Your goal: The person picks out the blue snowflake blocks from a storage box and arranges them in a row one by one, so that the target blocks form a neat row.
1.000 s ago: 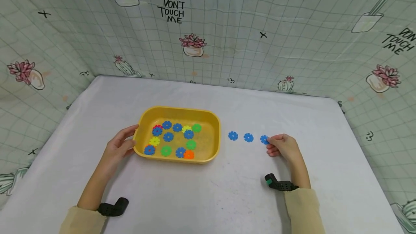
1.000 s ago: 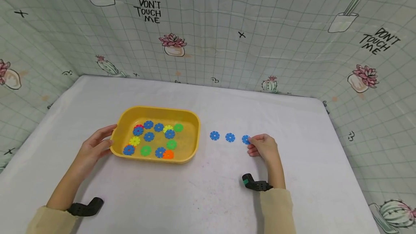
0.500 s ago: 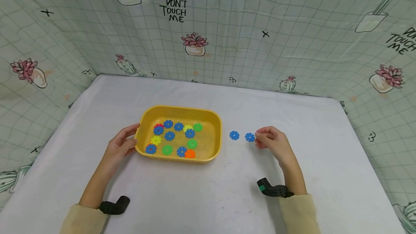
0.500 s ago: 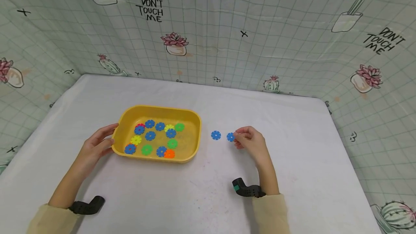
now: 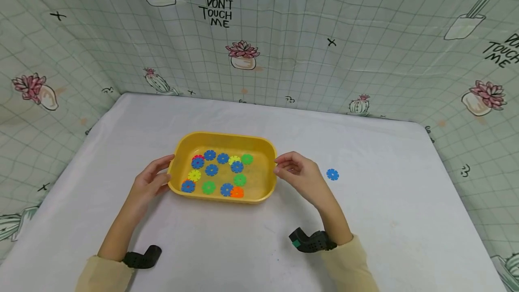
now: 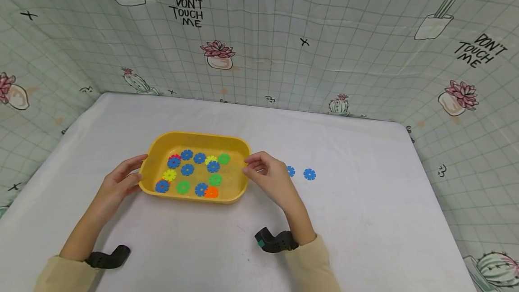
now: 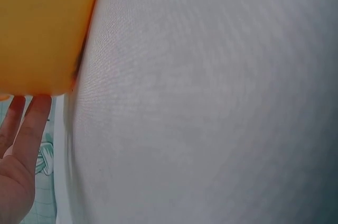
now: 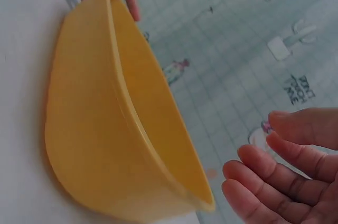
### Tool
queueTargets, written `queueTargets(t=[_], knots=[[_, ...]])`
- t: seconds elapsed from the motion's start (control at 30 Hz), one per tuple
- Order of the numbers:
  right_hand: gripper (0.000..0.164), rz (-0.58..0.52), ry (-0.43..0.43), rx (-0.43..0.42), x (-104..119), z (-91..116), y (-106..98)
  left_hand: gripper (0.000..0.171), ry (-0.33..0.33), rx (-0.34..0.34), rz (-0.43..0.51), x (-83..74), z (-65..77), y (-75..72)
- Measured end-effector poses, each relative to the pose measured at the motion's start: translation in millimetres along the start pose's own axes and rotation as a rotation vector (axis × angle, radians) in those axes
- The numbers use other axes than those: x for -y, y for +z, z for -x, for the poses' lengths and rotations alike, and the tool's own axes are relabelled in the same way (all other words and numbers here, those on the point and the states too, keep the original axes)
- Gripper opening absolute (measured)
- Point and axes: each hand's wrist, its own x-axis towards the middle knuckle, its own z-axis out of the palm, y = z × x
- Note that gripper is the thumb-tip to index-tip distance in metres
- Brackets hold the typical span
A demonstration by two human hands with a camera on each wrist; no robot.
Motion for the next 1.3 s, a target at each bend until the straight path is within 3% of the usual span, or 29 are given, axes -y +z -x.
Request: queueTargets(t=[0.13,0.53,0.87,1.3], knots=[[0.024,0.026,-0.052,0.058,7.6,-6.4,17.8,0.045,0.008,0.006,0.008,-0.8,0.5,-0.7],[0.025,0.017,-0.093,0.221,27.8,-24.2,78.9,0.045,0.017,0.007,0.016,0.7,0.1,-1.2],[0.024,0.030,-0.112,0.347,27.8,-45.7,122.8,0.045,0.019,0.002,0.020,1.0,0.1,-0.8],[0.023,0.154,-0.050,0.490,24.2,-71.0,153.1,0.044,0.029,0.005,0.017,0.1,0.0,-0.8]])
